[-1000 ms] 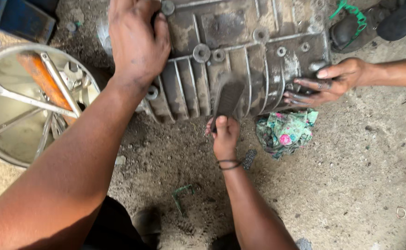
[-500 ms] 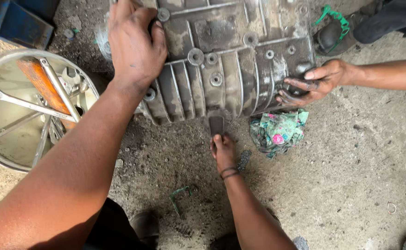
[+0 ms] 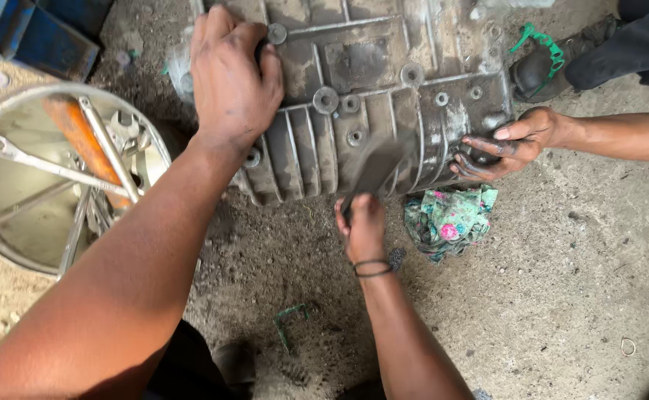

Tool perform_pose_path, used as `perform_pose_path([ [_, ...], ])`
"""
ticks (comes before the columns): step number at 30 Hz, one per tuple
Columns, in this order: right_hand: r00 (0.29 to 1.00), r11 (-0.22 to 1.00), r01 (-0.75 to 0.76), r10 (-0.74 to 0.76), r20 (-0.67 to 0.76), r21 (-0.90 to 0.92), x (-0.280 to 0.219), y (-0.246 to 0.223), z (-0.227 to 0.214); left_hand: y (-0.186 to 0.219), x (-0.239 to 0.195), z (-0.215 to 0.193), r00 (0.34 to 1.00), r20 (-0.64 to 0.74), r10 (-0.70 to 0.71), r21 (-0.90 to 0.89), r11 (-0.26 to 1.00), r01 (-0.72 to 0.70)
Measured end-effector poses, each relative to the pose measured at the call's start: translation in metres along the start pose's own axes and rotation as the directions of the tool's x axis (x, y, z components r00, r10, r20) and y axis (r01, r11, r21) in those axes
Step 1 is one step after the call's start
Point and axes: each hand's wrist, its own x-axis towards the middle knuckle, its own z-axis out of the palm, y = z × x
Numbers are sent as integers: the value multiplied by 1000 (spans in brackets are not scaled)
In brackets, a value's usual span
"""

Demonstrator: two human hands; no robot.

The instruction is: The person scrubs the surface of a metal engine block using a wire brush and then a scraper. They hold the block steady with one hand while cleaning with the other. A second person is present and also works on the engine block.

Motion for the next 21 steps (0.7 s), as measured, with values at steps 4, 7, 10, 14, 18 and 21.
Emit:
perform_pose_path([
  [4,997,984,79,-75,29,-161,-32,-1,-11,4,-5,-6,998,47,-29,11,1000,28],
  [7,999,995,-37,37,7,-98,-42,2,-11,2,-4,-4,994,75,-85,-10,996,86],
  [10,994,989,105,-107,-12,-102,-27,-12,-11,-3,-10,3,1000,-5,-5,30,1000,5],
  [14,992,980,125,-122,24,-157,-13,-5,-15,0,-10,2,1000,11,-29,-11,1000,29],
  [18,997,978,25,-39,-69,-207,-48,36,-32,2,-16,-4,997,36,-74,-41,996,76],
  [21,998,991,-4,-5,-61,-135,-41,30,-18,2,-9,-2,997,19,-72,-43,996,73],
])
